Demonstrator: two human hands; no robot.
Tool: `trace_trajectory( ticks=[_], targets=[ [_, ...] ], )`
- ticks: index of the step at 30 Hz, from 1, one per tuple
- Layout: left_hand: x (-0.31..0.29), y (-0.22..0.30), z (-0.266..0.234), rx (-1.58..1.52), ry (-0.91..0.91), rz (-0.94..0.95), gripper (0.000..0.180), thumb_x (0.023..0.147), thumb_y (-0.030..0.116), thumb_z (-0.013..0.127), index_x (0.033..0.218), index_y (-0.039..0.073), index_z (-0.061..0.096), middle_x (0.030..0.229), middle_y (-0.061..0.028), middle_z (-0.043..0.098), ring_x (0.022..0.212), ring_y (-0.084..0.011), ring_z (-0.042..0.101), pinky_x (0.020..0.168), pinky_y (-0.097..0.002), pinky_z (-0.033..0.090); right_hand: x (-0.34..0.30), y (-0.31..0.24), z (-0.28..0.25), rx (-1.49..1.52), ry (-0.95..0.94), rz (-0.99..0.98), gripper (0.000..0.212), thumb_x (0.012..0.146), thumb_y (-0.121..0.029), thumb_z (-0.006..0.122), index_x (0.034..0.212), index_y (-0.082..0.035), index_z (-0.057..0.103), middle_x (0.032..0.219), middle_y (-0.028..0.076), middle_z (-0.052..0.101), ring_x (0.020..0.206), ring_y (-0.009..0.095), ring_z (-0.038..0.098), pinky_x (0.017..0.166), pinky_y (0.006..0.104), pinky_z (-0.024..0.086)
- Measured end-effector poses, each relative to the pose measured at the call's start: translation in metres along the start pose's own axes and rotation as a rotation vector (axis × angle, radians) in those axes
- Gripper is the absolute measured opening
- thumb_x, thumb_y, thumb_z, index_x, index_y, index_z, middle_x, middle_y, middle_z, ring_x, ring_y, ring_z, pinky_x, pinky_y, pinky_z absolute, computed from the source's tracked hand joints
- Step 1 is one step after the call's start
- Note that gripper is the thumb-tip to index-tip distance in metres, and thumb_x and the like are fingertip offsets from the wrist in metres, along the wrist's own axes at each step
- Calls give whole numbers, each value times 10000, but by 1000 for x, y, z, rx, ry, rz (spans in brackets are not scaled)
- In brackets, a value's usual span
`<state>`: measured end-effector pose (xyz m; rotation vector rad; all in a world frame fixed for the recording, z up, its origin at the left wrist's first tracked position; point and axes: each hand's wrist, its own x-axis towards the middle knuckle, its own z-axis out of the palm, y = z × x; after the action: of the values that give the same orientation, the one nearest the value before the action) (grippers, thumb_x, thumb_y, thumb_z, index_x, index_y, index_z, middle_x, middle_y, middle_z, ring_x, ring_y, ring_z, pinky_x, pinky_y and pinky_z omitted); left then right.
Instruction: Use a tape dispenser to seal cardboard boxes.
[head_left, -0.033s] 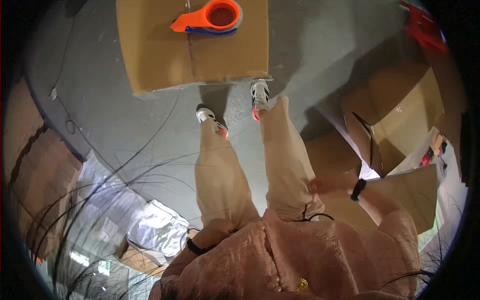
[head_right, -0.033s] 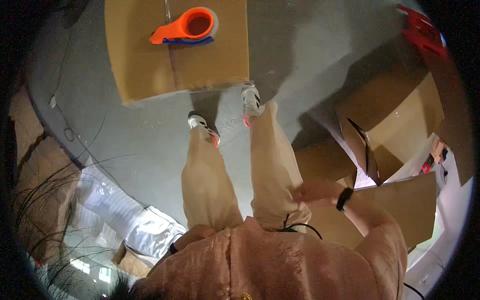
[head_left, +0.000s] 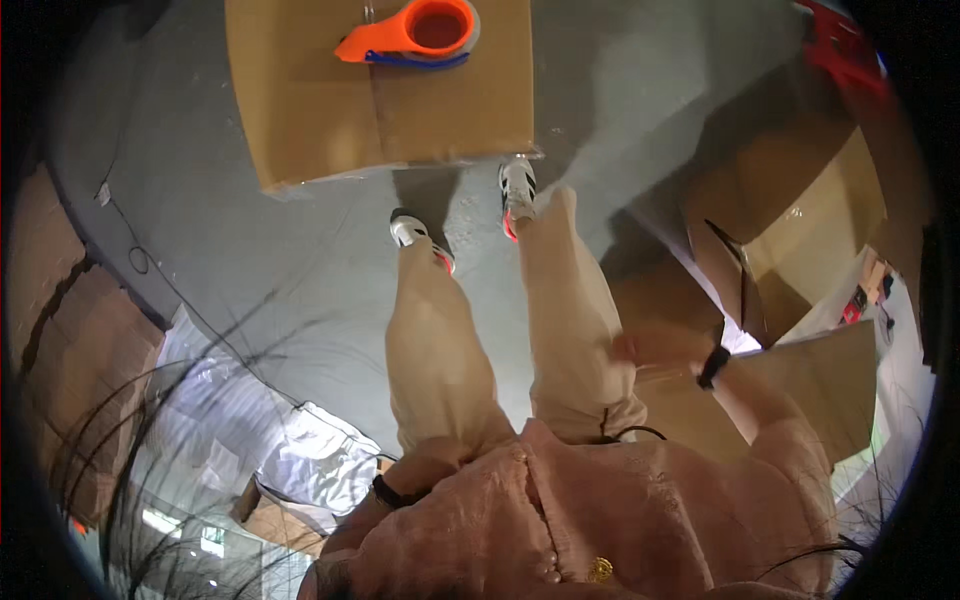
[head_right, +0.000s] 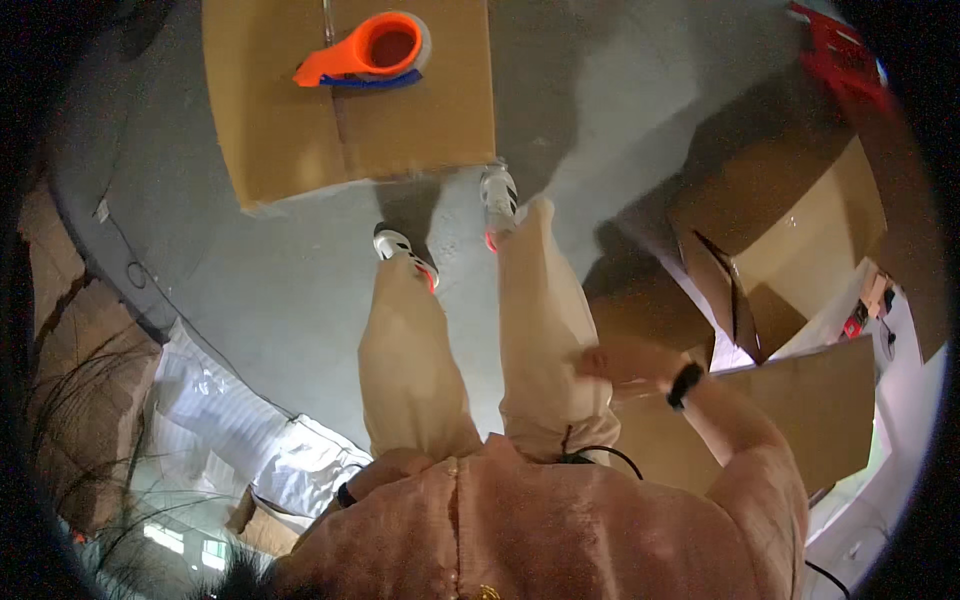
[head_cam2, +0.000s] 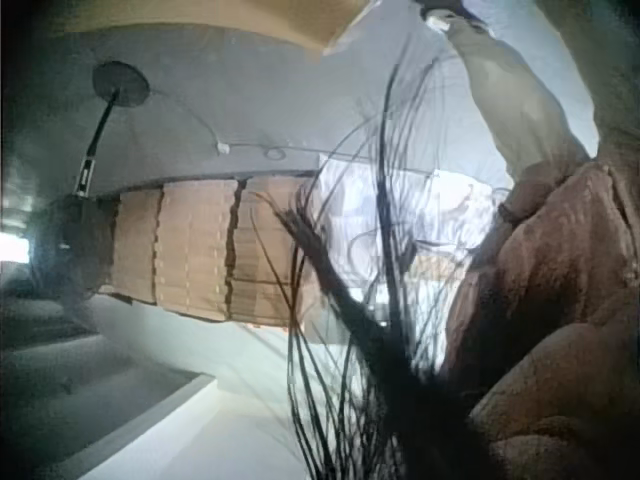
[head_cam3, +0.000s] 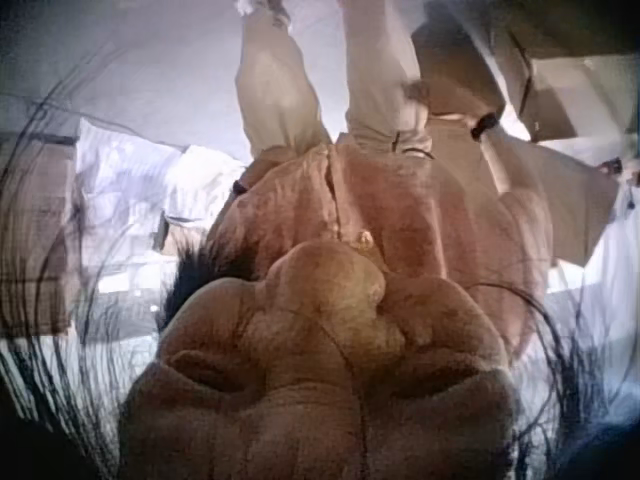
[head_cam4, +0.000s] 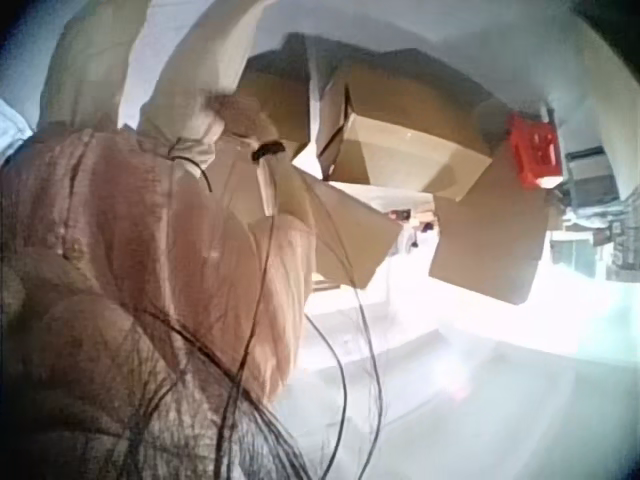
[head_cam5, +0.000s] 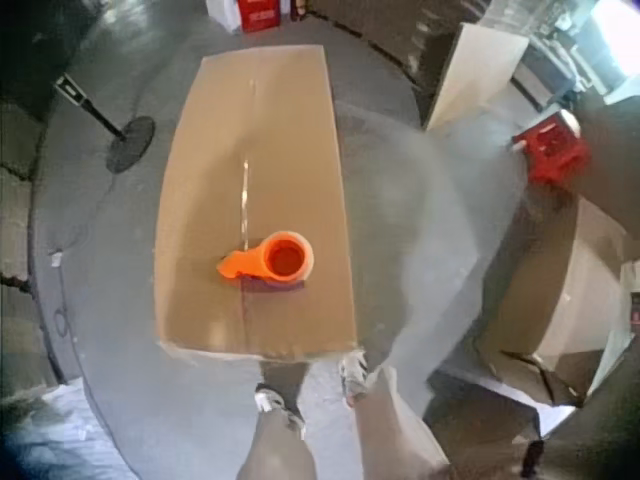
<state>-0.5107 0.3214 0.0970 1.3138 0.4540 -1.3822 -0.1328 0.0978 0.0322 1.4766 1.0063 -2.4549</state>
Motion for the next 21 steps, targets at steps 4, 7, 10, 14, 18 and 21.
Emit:
trace_trajectory(
  ticks=[4, 7, 10, 14, 18, 21],
  targets=[
    [-10, -24, -2, -47, -102, 42, 306, 953, 318, 560, 927, 40, 686, 928, -218, 689, 857, -403, 677, 776, -501, 527, 78, -12, -35, 729, 880, -181, 231, 1021, -246, 601, 1108, -40, 660, 950, 17, 660, 897, 111, 610, 791, 300, 506],
    [-5, -36, -15, -30, -1, 61, 318, 960, 321, 554, 924, 28, 671, 925, -222, 687, 842, -414, 673, 763, -505, 525, 120, -42, -64, 1020, 1038, -264, 323, 1018, -236, 610, 1277, -44, 607, 1079, 57, 659, 980, 145, 640, 850, 320, 531],
    [15, -55, -27, 163, 192, 149, 278, 974, 270, 539, 928, 14, 638, 903, -227, 665, 832, -419, 659, 755, -515, 517, 150, -47, -86, 1147, 1100, -328, 444, 1020, -220, 605, 1421, -54, 510, 1212, 102, 633, 1053, 203, 655, 899, 351, 547],
    [51, -57, -74, 417, 498, 162, 183, 985, 188, 512, 974, 26, 596, 900, -216, 630, 844, -415, 634, 742, -501, 517, 191, -52, -95, 1293, 1018, -430, 472, 1036, -166, 556, 1485, -74, 441, 1304, 143, 593, 1133, 247, 639, 923, 377, 547],
    [94, -17, -82, -143, 405, 892, 186, 963, 162, 531, 1019, -7, 588, 916, -219, 622, 870, -428, 614, 739, -497, 502, 201, -54, -108, 1256, 1003, -605, 512, 1010, -179, 601, 1484, -66, 441, 1297, 133, 613, 1085, 240, 655, 916, 373, 553],
    [107, 54, -29, 222, -82, 872, 223, 955, 185, 542, 1036, -20, 572, 929, -242, 612, 868, -419, 614, 736, -463, 483, 186, -56, -98, 1189, 931, -532, 508, 1014, -147, 570, 1487, -42, 417, 1289, 158, 602, 1112, 250, 648, 930, 385, 547]
  ],
)
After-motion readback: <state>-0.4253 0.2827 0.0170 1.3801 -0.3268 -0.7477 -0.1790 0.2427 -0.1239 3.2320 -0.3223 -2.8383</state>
